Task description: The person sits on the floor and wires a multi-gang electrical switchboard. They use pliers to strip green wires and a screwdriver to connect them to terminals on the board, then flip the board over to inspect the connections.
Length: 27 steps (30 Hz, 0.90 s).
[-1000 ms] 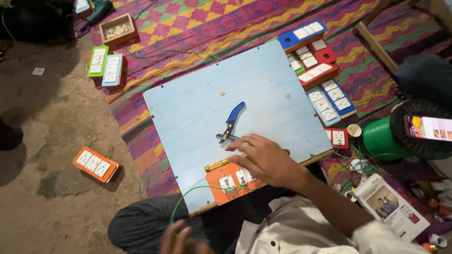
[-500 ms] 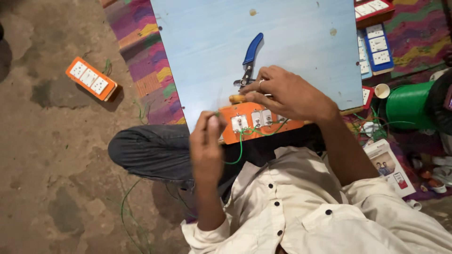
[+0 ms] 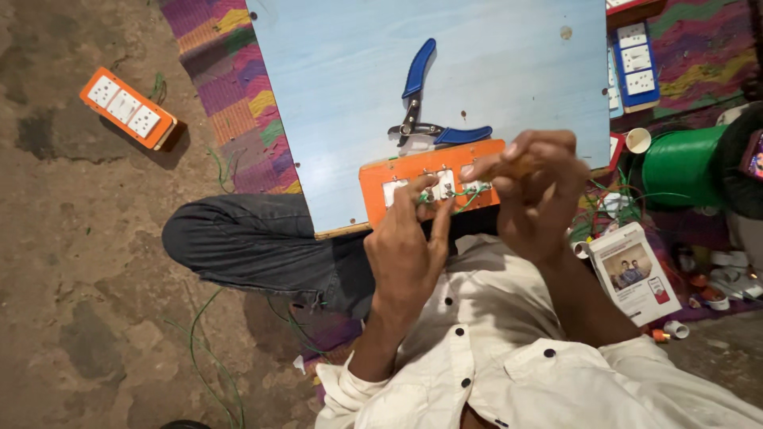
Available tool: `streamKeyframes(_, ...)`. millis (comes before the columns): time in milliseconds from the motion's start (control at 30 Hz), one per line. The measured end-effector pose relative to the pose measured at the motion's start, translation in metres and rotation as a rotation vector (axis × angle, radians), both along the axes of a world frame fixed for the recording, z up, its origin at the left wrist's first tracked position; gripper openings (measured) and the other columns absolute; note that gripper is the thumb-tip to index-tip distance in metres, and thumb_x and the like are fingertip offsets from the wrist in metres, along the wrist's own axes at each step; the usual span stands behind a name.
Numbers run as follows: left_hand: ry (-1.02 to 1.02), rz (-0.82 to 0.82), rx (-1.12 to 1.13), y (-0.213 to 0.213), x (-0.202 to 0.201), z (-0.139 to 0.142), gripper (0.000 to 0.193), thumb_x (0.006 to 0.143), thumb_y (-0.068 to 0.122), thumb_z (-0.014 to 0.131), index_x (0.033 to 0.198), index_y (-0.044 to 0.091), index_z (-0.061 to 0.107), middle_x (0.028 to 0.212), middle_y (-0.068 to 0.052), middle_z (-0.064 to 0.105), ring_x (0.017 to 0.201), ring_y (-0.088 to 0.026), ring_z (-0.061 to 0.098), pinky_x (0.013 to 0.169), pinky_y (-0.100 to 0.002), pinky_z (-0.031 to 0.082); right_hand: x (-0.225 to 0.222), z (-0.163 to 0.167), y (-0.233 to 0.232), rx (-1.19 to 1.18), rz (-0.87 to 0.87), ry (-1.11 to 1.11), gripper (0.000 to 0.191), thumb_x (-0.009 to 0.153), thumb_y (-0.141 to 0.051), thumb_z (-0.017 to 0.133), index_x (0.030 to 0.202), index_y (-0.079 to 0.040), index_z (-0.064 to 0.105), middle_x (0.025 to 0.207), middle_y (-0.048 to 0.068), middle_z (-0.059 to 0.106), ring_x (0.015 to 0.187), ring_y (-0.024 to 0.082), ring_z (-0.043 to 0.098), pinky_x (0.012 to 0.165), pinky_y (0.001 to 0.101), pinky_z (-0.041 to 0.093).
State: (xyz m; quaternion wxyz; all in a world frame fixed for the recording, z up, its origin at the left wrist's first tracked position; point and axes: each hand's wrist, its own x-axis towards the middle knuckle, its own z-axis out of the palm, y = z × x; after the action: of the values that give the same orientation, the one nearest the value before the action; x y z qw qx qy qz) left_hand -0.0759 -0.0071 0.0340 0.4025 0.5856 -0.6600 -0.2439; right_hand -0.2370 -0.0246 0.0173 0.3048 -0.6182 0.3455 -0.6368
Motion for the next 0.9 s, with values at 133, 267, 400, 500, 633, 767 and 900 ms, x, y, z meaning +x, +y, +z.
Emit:
streamKeyframes(133,0.006,0.009,-0.01,-0.004,-0.009,-0.005,0.031,0.091,0.021,0.081,0.114,0.01,0.064,0.082,-0.004,0.073,0.069,-0.022,0.073,0.058,-0.036,0.053,0.007,-0.007,0.003,-0.096,-0.05,0.151,0.034,0.11,0.002,0.052,0.138,-0.007,0.036,0.127,0.012,0.04,0.097,0.028,0.075,0.079,0.0356,0.065)
streamKeyframes(267,-0.023,0.105,0.017,-0.004,-0.016,-0.009,0.026,0.088,0.021,0.084,0.104,0.01,0.067,0.072,-0.005,0.069,0.06,-0.023,0.068,0.055,-0.038,0.051,0.012,0.005,-0.002,-0.158,-0.035,0.24,0.035,0.108,0.005,0.055,0.136,-0.005,0.037,0.125,0.014,0.04,0.1,0.027,0.075,0.079,0.033,0.065)
streamKeyframes(400,0.05,0.153,0.047,-0.004,-0.018,-0.01,0.031,0.083,0.023,0.087,0.096,0.007,0.064,0.072,-0.004,0.071,0.055,-0.022,0.065,0.051,-0.036,0.049,0.004,0.029,-0.001,-0.258,-0.085,0.435,0.033,0.095,-0.01,0.077,0.119,-0.013,0.056,0.112,0.009,0.049,0.097,0.025,0.067,0.081,0.0369,0.064)
streamKeyframes(500,0.14,0.173,0.155,-0.005,-0.019,-0.012,0.027,0.083,0.019,0.086,0.089,0.007,0.062,0.079,0.0,0.078,0.048,-0.02,0.059,0.048,-0.034,0.048,-0.004,0.047,0.002,-0.246,-0.118,0.478,0.025,0.085,-0.018,0.083,0.106,-0.015,0.069,0.102,0.002,0.059,0.092,0.023,0.066,0.075,0.0365,0.059)
streamKeyframes(633,0.2,0.154,0.089,-0.006,-0.019,-0.013,0.035,0.084,0.018,0.085,0.091,0.006,0.054,0.089,0.001,0.08,0.052,-0.017,0.062,0.05,-0.032,0.048,-0.009,0.057,-0.001,-0.195,0.012,0.589,0.025,0.083,-0.014,0.08,0.107,-0.016,0.072,0.113,0.007,0.064,0.1,0.03,0.064,0.089,0.0419,0.055)
streamKeyframes(767,0.177,0.161,0.075,-0.007,-0.018,-0.011,0.034,0.084,0.018,0.085,0.09,0.006,0.053,0.089,0.001,0.08,0.051,-0.017,0.061,0.049,-0.033,0.047,-0.006,0.051,-0.004,-0.124,0.152,0.349,0.026,0.089,-0.003,0.076,0.111,-0.017,0.073,0.118,-0.001,0.067,0.106,0.022,0.071,0.106,0.0424,0.057)
streamKeyframes(900,0.127,0.107,0.041,-0.003,-0.013,-0.004,0.026,0.084,0.017,0.087,0.103,0.008,0.071,0.067,-0.004,0.062,0.048,-0.018,0.054,0.047,-0.033,0.045,-0.003,0.04,-0.002,-0.162,0.106,0.481,0.021,0.095,-0.006,0.071,0.114,-0.014,0.066,0.115,0.011,0.056,0.112,0.032,0.066,0.096,0.0396,0.06)
